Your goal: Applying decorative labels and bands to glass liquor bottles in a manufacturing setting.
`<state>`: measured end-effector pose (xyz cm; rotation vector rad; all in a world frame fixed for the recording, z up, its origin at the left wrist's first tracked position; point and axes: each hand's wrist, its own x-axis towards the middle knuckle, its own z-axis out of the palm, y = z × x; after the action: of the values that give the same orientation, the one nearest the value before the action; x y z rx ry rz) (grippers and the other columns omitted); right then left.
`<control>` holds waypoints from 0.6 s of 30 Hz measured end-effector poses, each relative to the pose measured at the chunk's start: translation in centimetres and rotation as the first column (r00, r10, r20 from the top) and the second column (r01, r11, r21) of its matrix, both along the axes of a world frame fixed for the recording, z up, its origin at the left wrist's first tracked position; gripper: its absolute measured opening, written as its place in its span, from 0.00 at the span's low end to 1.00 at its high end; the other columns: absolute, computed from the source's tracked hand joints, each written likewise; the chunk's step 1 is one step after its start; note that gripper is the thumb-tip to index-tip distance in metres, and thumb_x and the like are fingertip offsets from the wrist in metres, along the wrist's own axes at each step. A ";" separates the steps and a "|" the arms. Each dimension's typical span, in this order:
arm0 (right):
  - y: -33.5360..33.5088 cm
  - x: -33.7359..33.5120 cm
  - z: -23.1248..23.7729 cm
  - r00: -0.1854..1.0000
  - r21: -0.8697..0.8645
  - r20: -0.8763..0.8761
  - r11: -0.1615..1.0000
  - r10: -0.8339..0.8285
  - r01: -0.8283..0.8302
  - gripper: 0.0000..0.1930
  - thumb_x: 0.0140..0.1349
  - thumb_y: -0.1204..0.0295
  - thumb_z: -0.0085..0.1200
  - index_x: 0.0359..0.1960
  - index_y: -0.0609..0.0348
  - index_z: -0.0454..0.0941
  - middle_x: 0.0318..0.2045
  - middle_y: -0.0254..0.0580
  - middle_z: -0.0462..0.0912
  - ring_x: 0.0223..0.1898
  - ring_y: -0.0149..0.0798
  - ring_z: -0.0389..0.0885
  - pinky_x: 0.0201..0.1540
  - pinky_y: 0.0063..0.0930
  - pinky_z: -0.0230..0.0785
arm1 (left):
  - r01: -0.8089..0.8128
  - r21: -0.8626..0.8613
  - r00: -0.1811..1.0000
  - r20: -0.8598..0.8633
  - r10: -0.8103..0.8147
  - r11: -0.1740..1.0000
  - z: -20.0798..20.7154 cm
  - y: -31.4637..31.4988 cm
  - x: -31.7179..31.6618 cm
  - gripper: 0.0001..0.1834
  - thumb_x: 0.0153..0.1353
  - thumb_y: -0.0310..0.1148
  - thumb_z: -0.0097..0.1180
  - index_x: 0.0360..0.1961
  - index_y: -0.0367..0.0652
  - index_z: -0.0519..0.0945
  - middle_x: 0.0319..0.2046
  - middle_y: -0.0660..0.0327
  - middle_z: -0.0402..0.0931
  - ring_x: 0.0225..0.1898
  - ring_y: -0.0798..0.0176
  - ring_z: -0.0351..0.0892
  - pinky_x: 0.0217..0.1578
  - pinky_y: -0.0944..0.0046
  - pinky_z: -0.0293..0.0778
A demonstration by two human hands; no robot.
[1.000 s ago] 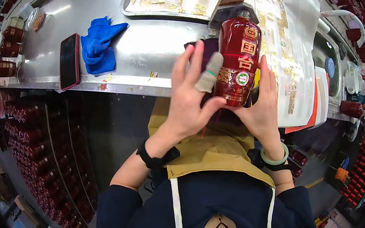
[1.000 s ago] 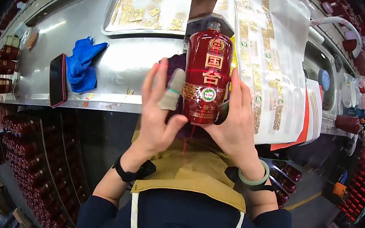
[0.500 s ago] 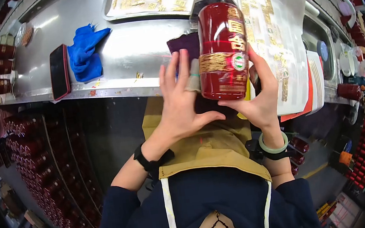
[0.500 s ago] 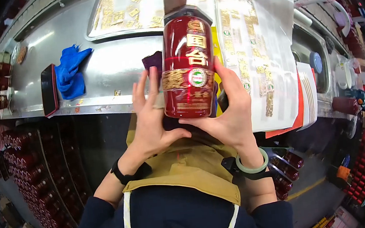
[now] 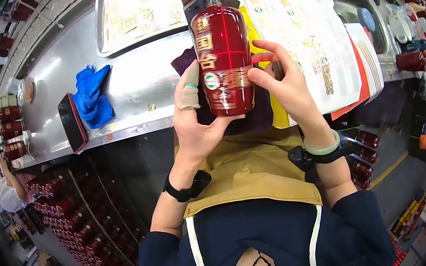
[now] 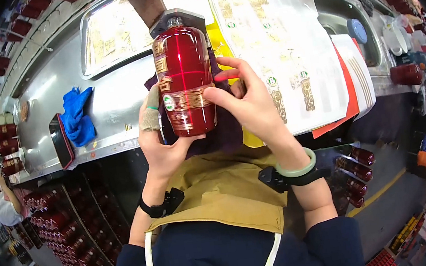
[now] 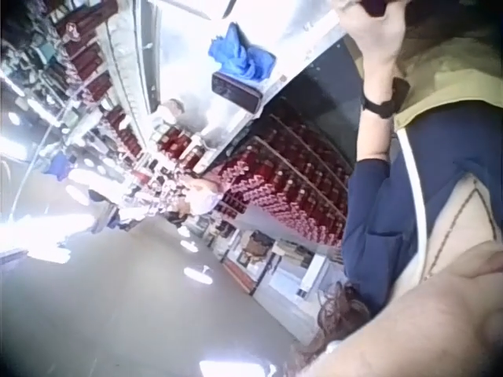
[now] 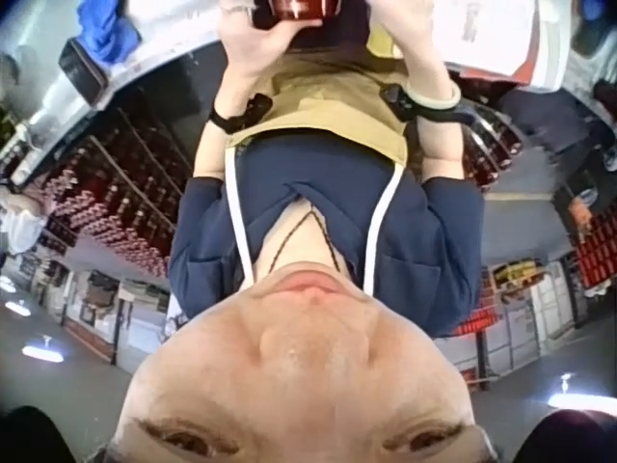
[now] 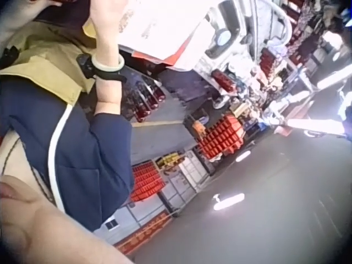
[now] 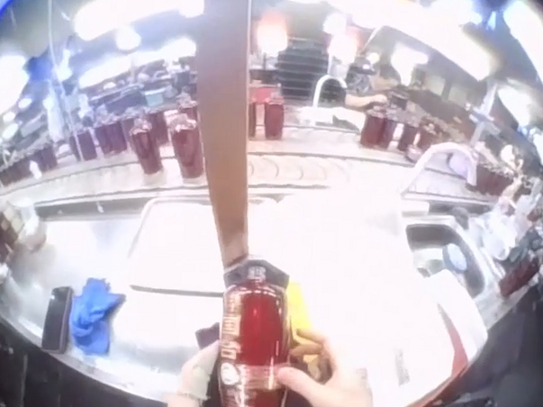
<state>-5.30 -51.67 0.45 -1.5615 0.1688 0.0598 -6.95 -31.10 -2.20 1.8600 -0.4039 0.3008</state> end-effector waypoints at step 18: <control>0.5 -0.8 -0.4 0.996 0.074 -0.062 0.996 0.059 -0.054 0.34 0.60 0.63 0.73 0.65 0.65 0.73 0.33 0.23 0.69 0.32 0.19 0.62 0.35 0.15 0.57 | -0.029 0.202 0.986 0.167 -0.005 0.979 -1.8 0.7 -0.4 0.44 0.55 0.33 0.76 0.71 0.32 0.69 0.69 0.40 0.68 0.69 0.42 0.72 0.67 0.51 0.70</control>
<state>-6.06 -51.15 0.03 -1.4934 0.1710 0.1585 -7.37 -30.45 -3.97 2.0459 -0.5555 0.4387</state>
